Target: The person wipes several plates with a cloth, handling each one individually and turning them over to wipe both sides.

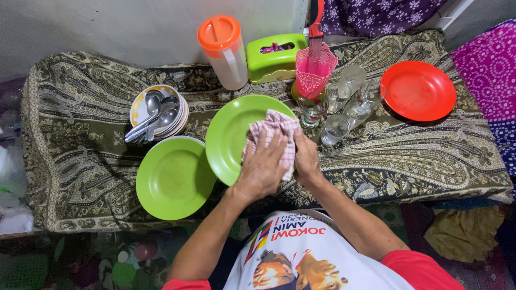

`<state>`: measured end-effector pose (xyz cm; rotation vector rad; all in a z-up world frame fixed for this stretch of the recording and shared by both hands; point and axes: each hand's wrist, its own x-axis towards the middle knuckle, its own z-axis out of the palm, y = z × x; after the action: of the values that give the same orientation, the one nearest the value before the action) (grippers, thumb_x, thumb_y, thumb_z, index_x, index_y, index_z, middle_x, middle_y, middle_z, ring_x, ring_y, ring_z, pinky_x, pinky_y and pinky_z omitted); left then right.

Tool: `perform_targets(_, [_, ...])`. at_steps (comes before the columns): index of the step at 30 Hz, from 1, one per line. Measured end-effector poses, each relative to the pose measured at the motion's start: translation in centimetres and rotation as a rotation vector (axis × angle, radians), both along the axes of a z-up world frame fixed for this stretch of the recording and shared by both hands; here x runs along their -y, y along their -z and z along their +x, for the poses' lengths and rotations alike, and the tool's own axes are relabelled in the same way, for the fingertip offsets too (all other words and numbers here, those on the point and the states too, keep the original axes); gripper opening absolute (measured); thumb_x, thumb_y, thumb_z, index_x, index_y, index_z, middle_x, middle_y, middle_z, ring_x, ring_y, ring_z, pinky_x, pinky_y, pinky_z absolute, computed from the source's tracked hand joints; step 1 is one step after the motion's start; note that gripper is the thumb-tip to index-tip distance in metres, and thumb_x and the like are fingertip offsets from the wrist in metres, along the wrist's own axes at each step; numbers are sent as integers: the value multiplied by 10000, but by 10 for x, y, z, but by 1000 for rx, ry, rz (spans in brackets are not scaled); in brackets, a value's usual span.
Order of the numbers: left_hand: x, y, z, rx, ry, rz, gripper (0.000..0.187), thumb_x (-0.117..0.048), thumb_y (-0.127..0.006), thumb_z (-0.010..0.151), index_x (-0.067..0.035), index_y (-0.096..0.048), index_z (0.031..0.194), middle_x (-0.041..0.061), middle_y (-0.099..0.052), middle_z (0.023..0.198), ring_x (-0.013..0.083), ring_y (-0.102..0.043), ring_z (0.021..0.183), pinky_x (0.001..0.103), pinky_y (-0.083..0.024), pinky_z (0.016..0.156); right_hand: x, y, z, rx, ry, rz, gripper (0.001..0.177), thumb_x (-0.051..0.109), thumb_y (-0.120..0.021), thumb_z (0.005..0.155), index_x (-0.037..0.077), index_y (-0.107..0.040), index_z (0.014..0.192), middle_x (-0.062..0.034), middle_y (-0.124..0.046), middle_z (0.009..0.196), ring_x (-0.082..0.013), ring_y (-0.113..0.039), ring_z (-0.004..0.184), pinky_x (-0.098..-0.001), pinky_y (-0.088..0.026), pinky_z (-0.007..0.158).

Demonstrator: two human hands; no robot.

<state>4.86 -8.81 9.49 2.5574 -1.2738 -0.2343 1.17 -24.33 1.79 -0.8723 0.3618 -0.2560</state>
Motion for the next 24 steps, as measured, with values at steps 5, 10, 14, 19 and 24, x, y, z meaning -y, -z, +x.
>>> perform_targets(5, [0, 1, -6, 4, 11, -5, 656, -393, -533, 993, -66, -388, 1542, 159, -212, 1667, 431, -124, 1549, 729, -111, 1177, -3, 2, -4, -31, 11, -12, 472, 378, -427, 1069, -27, -608, 1230, -98, -709, 1068, -169, -677, 910, -331, -571, 829])
perform_targets(10, [14, 4, 28, 188, -112, -71, 710, -409, -545, 954, -14, -364, 1516, 239, -88, 1669, 431, -66, 1553, 710, -56, 1193, -11, 11, -5, -38, -42, -14, 467, 393, -426, 1105, -42, -596, 1141, -111, -667, 947, -197, -626, 777, -367, -555, 713])
perform_targets(14, [16, 7, 34, 112, -61, -164, 745, -389, -500, 1003, 14, -275, 1588, 227, -95, 1695, 398, -93, 1568, 696, -58, 1199, -7, 3, -5, -50, -29, -89, 477, 402, -426, 1101, -27, -627, 1156, -98, -653, 923, -176, -602, 754, -346, -534, 689])
perform_targets(19, [15, 14, 13, 59, 122, -204, 690, -346, -472, 1045, 5, -280, 1607, 209, -191, 1687, 410, -146, 1564, 702, -94, 1194, 0, -8, 0, 1, 19, -3, 458, 378, -437, 1099, -19, -637, 1212, -106, -689, 1037, -169, -633, 884, -327, -540, 798])
perform_targets(24, [17, 14, 22, 168, 129, -202, 637, -355, -461, 1050, -53, -313, 1592, 168, -252, 1680, 374, -204, 1563, 691, -150, 1211, -1, 0, -4, 11, -22, -41, 501, 406, -423, 1091, -32, -612, 1243, -138, -685, 1088, -189, -678, 947, -332, -584, 850])
